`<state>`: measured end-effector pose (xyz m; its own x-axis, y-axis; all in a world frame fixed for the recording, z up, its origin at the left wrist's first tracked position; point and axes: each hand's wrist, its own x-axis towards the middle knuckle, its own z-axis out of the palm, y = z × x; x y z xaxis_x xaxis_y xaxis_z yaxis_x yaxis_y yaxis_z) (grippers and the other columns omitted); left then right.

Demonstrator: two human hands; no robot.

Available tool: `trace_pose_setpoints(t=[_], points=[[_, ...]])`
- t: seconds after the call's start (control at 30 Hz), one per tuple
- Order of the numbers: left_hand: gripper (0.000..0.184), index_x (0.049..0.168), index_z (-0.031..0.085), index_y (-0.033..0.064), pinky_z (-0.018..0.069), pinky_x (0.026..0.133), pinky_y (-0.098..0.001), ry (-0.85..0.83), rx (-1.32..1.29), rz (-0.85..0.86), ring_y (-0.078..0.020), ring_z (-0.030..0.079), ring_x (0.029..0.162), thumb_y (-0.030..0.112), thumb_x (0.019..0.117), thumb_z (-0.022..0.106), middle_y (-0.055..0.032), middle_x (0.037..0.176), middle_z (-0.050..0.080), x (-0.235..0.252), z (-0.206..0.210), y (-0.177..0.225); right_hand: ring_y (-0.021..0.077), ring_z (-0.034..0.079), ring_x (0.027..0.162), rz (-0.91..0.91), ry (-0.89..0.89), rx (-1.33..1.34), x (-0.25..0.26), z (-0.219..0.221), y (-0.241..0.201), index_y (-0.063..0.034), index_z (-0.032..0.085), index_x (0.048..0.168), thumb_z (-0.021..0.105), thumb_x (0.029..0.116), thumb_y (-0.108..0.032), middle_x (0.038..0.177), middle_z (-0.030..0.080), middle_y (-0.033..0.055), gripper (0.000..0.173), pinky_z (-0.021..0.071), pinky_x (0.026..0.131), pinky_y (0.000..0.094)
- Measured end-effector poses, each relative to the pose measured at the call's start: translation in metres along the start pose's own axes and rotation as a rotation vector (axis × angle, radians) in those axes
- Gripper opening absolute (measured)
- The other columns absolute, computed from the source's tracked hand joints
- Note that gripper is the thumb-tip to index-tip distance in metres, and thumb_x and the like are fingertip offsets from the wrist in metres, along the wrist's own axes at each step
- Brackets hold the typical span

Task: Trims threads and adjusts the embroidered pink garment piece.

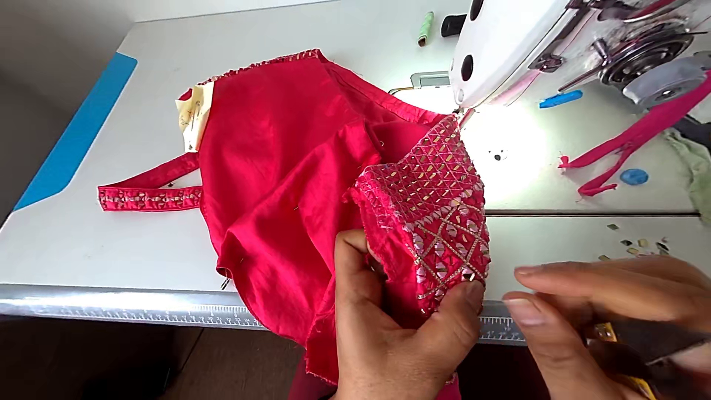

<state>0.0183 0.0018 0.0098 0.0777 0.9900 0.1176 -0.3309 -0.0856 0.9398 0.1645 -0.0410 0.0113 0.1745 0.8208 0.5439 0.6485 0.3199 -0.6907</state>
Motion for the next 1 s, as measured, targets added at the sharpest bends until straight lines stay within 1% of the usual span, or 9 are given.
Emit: trace_pose_setpoints(t=[0.07,0.13,0.27,0.37,0.5,0.63,0.73,0.9,1.0], points=[[0.048,0.114,0.045,0.0084,0.0621,0.073,-0.0238,-0.019,-0.013,0.012,-0.0070,0.072,0.083,-0.008,0.0799,0.076,-0.0021,0.091,0.071,0.000,-0.002,-0.001,-0.0031,0.062,0.087,-0.130,0.009,-0.050,0.003,0.004,0.005,-0.0161,0.071,0.104,0.065,0.1015,-0.024,0.100,0.066,-0.0037,0.011,0.0488,0.072,0.0079],[0.049,0.114,0.046,0.0088,0.0621,0.073,-0.0242,-0.031,-0.021,0.024,-0.0073,0.072,0.083,-0.008,0.0791,0.077,-0.0023,0.091,0.071,0.001,-0.004,-0.002,0.0022,0.063,0.092,-0.233,-0.008,-0.102,0.006,0.006,0.008,-0.0133,0.071,0.105,0.063,0.1025,-0.019,0.105,0.069,0.0004,0.011,0.0494,0.075,0.0106],[0.051,0.115,0.045,0.0092,0.0626,0.073,-0.0240,-0.053,0.032,0.046,-0.0073,0.073,0.082,-0.008,0.0791,0.077,-0.0013,0.090,0.072,0.002,-0.008,-0.001,0.0098,0.063,0.087,-0.349,-0.027,-0.225,0.008,0.007,0.013,-0.0114,0.070,0.110,0.058,0.1039,-0.016,0.101,0.070,0.0044,0.015,0.0485,0.073,0.0165],[0.052,0.113,0.045,0.0118,0.0623,0.070,-0.0217,-0.061,0.097,0.096,-0.0055,0.073,0.079,-0.007,0.0780,0.079,0.0012,0.089,0.073,0.002,-0.009,-0.001,0.0170,0.062,0.080,-0.437,-0.065,-0.353,0.008,0.003,0.012,-0.0097,0.069,0.114,0.057,0.1034,-0.014,0.100,0.072,0.0073,0.017,0.0467,0.068,0.0242],[0.051,0.111,0.046,0.0120,0.0618,0.070,-0.0207,-0.102,0.135,0.131,-0.0042,0.073,0.080,-0.004,0.0775,0.080,0.0022,0.089,0.073,0.004,-0.012,-0.002,0.0201,0.059,0.075,-0.502,-0.079,-0.440,0.008,0.004,0.011,-0.0075,0.066,0.114,0.056,0.1035,-0.013,0.098,0.070,0.0093,0.016,0.0442,0.064,0.0278],[0.045,0.102,0.048,0.0131,0.0605,0.070,-0.0192,-0.089,0.176,0.174,-0.0014,0.070,0.078,0.001,0.0766,0.083,0.0044,0.083,0.069,0.005,-0.014,-0.009,0.0184,0.058,0.081,-0.409,-0.059,-0.399,0.008,0.016,0.014,-0.0073,0.058,0.110,0.048,0.1065,-0.013,0.095,0.061,0.0098,0.012,0.0466,0.068,0.0236],[0.042,0.097,0.048,0.0139,0.0594,0.069,-0.0182,-0.082,0.219,0.197,0.0001,0.068,0.078,0.006,0.0772,0.084,0.0052,0.083,0.067,0.005,-0.016,-0.013,0.0109,0.054,0.081,-0.303,-0.068,-0.296,0.011,0.018,0.011,-0.0072,0.058,0.106,0.044,0.1073,-0.017,0.094,0.058,0.0074,0.017,0.0433,0.068,0.0170],[0.041,0.104,0.049,0.0120,0.0615,0.071,-0.0209,-0.150,0.221,0.205,-0.0030,0.071,0.081,0.004,0.0805,0.081,0.0032,0.088,0.070,0.007,-0.017,-0.014,-0.0045,0.054,0.080,-0.066,-0.108,-0.050,0.012,0.014,0.004,-0.0104,0.060,0.103,0.050,0.1045,-0.022,0.093,0.059,-0.0012,0.015,0.0427,0.067,0.0073],[0.043,0.111,0.050,0.0097,0.0625,0.073,-0.0224,-0.188,0.183,0.149,-0.0054,0.072,0.082,0.000,0.0817,0.080,0.0013,0.090,0.071,0.007,-0.018,-0.010,-0.0070,0.050,0.064,0.146,-0.082,0.170,0.010,0.008,0.008,-0.0189,0.063,0.106,0.049,0.1083,-0.029,0.084,0.058,-0.0096,0.018,0.0405,0.055,0.0100]])
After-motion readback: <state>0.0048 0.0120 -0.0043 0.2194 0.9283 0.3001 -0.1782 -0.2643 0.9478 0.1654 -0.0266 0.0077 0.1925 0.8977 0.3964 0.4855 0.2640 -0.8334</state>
